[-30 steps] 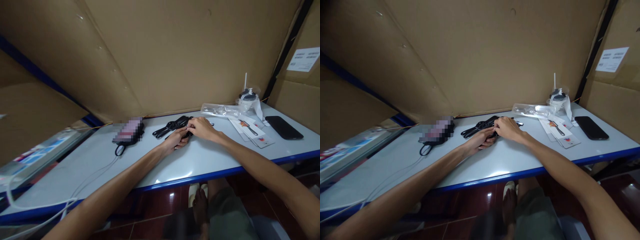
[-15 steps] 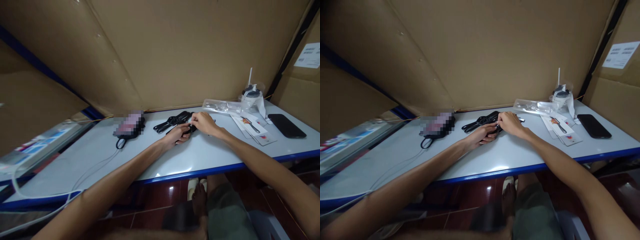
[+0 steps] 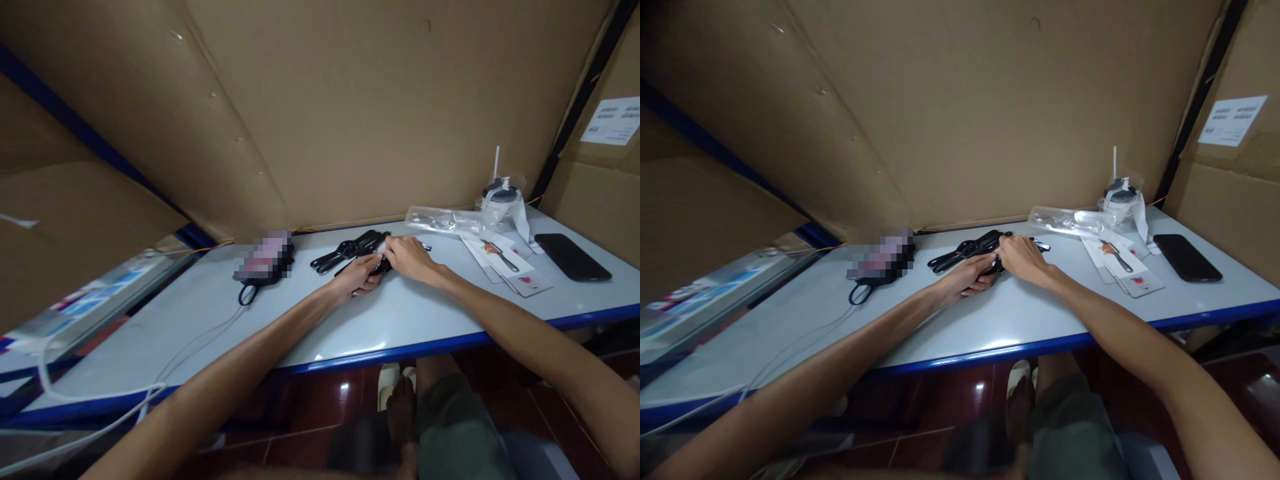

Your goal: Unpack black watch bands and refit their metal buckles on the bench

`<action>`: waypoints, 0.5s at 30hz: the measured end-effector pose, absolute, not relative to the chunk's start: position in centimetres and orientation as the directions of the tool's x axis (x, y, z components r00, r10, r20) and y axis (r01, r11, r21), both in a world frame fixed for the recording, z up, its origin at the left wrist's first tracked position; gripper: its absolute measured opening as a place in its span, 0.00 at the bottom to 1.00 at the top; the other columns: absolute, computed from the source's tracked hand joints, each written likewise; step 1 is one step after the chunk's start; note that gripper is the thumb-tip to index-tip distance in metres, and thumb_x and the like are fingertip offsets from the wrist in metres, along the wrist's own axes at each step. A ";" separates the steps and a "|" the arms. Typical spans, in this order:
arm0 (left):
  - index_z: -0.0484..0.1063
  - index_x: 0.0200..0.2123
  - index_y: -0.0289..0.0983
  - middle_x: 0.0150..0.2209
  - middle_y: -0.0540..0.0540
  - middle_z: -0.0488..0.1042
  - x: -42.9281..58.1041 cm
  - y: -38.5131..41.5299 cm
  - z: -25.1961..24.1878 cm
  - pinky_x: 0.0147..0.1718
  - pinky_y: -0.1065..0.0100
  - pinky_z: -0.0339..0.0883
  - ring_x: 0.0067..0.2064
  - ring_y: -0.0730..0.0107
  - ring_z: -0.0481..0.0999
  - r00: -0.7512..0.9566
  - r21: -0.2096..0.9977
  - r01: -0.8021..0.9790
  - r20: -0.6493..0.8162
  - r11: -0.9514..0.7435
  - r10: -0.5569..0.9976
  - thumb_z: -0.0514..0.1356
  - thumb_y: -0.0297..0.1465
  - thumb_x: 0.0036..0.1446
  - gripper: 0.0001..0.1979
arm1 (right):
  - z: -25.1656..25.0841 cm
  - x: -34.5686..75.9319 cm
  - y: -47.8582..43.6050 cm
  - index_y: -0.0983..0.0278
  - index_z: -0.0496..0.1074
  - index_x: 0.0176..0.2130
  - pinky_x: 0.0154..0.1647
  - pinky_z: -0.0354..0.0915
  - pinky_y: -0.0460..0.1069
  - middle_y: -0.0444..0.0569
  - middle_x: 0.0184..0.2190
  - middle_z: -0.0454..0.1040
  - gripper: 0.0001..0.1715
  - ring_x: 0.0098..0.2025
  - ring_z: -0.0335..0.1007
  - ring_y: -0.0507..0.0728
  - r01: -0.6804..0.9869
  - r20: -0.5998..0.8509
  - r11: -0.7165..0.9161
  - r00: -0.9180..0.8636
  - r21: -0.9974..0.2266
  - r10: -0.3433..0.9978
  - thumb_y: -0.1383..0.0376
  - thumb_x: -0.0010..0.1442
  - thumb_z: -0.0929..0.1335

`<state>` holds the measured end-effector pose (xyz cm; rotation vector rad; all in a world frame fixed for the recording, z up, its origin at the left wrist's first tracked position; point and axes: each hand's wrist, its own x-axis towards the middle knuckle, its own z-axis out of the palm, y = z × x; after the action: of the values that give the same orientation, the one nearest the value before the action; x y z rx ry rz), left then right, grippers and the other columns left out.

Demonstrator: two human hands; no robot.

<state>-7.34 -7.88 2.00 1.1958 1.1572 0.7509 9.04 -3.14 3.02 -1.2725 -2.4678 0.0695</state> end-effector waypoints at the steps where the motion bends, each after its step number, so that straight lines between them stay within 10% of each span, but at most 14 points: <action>1: 0.64 0.43 0.42 0.20 0.60 0.53 -7.3 -7.8 1.9 0.11 0.80 0.37 0.15 0.81 0.45 0.284 0.960 0.122 -0.276 0.251 0.918 0.54 0.43 0.70 0.11 | 3.0 9.0 -3.1 0.66 0.77 0.47 0.37 0.59 0.50 0.59 0.42 0.83 0.15 0.43 0.79 0.63 0.775 0.300 0.596 -0.529 -0.211 0.794 0.63 0.73 0.63; 15: 0.60 0.38 0.42 0.19 0.60 0.53 -7.3 -7.6 1.8 0.12 0.80 0.36 0.14 0.81 0.45 0.253 0.957 0.082 -0.291 0.280 0.922 0.53 0.44 0.71 0.13 | 3.3 9.3 -2.8 0.64 0.81 0.38 0.39 0.56 0.49 0.52 0.40 0.81 0.09 0.41 0.73 0.57 0.636 0.359 0.703 -0.605 -0.320 0.711 0.71 0.64 0.69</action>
<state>-7.32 -7.60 1.81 1.1382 1.1686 0.7823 9.25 -2.83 3.29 -1.0353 -2.4486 0.2195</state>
